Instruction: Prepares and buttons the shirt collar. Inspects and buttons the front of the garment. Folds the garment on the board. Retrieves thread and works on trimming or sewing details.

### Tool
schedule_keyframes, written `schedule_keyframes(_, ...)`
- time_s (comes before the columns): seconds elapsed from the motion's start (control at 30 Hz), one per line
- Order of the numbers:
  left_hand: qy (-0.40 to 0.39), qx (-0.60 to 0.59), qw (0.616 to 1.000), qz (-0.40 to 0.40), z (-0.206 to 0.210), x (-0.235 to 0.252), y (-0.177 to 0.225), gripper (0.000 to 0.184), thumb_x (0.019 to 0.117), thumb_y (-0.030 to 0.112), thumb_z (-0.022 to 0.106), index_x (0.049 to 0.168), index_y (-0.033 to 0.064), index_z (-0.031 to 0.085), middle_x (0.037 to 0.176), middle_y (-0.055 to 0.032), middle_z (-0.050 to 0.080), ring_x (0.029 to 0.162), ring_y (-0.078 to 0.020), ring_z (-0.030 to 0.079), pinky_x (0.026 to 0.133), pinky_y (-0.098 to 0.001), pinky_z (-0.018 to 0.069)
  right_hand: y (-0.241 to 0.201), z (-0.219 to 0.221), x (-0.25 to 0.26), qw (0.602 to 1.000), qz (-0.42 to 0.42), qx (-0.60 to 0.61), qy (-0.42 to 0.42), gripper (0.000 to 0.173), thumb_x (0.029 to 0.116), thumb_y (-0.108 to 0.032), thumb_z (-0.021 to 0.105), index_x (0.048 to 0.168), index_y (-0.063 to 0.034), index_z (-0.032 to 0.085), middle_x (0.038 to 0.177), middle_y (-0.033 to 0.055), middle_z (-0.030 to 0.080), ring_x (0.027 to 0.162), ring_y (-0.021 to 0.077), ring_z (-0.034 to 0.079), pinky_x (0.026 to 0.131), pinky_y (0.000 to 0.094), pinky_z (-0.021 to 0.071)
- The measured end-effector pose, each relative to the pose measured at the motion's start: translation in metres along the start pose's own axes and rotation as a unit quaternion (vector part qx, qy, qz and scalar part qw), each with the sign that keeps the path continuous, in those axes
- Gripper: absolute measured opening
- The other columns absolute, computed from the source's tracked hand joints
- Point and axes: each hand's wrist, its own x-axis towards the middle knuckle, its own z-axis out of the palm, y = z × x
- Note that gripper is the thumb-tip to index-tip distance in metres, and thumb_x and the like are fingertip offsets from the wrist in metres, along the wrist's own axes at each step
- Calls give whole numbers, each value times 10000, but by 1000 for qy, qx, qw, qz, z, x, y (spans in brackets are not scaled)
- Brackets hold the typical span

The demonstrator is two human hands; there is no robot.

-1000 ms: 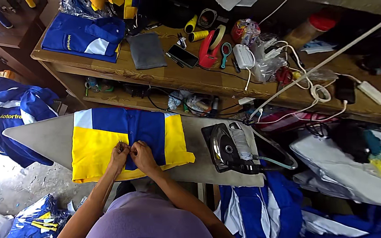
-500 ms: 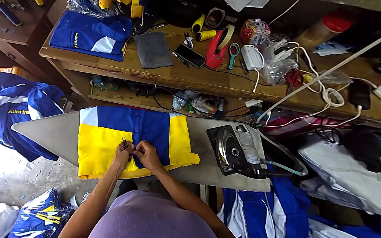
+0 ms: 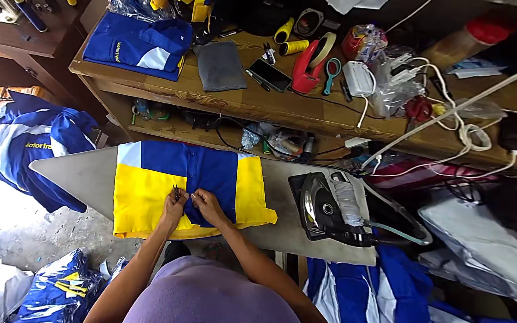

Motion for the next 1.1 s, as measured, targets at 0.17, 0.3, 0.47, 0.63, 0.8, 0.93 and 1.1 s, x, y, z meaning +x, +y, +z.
schedule_keyframes(0.17,6,33,999,8,-1,0,5,126,1024,149,601,1022,30,641,807,-33,636,676,-105,607,605,-263,510,-5,-10,-4,1000,6,12,-9,368,1093,-240,449,989,30,676,872,91,684,787,120,664,776,300,561)
schedule_keyframes(0.3,35,107,991,72,-17,-4,14,195,1007,188,625,1092,13,639,763,-5,616,607,-78,550,557,-238,464,-10,-60,-21,977,-49,-92,188,279,1025,-218,575,1114,22,686,1017,140,704,898,198,692,817,359,589)
schedule_keyframes(0.47,80,165,980,83,-45,-2,26,142,999,135,596,1061,20,651,782,-3,622,617,-64,555,548,-222,451,9,-161,-30,903,124,-178,371,378,1044,-258,561,1284,29,615,1157,219,664,1058,331,658,951,474,531)
schedule_keyframes(0.63,77,168,980,79,-46,6,23,136,1011,146,585,1041,34,656,771,1,623,602,-65,548,532,-219,435,19,-183,-22,908,205,-179,320,385,1079,-316,510,1203,-3,698,1133,200,711,1105,313,668,1012,490,490)
schedule_keyframes(0.8,53,194,977,64,-43,6,14,114,1007,120,587,1040,28,646,759,-7,612,588,-66,531,530,-222,425,22,-186,-15,900,217,-212,312,288,1064,-213,526,1126,16,689,1091,202,701,1073,320,667,991,485,496)
schedule_keyframes(0.93,55,206,975,66,-47,5,8,125,1002,111,586,1050,13,646,787,-28,617,635,-87,556,577,-242,456,31,-194,-28,902,196,-107,368,288,1068,-166,503,1170,58,654,1100,214,686,1050,279,664,976,440,510)
schedule_keyframes(1.1,66,192,977,66,-48,7,10,110,1007,105,583,1033,20,648,766,-9,612,609,-65,544,553,-219,441,24,-197,-67,921,50,83,377,269,1086,-148,432,919,-3,584,721,4,566,613,72,561,622,239,521)
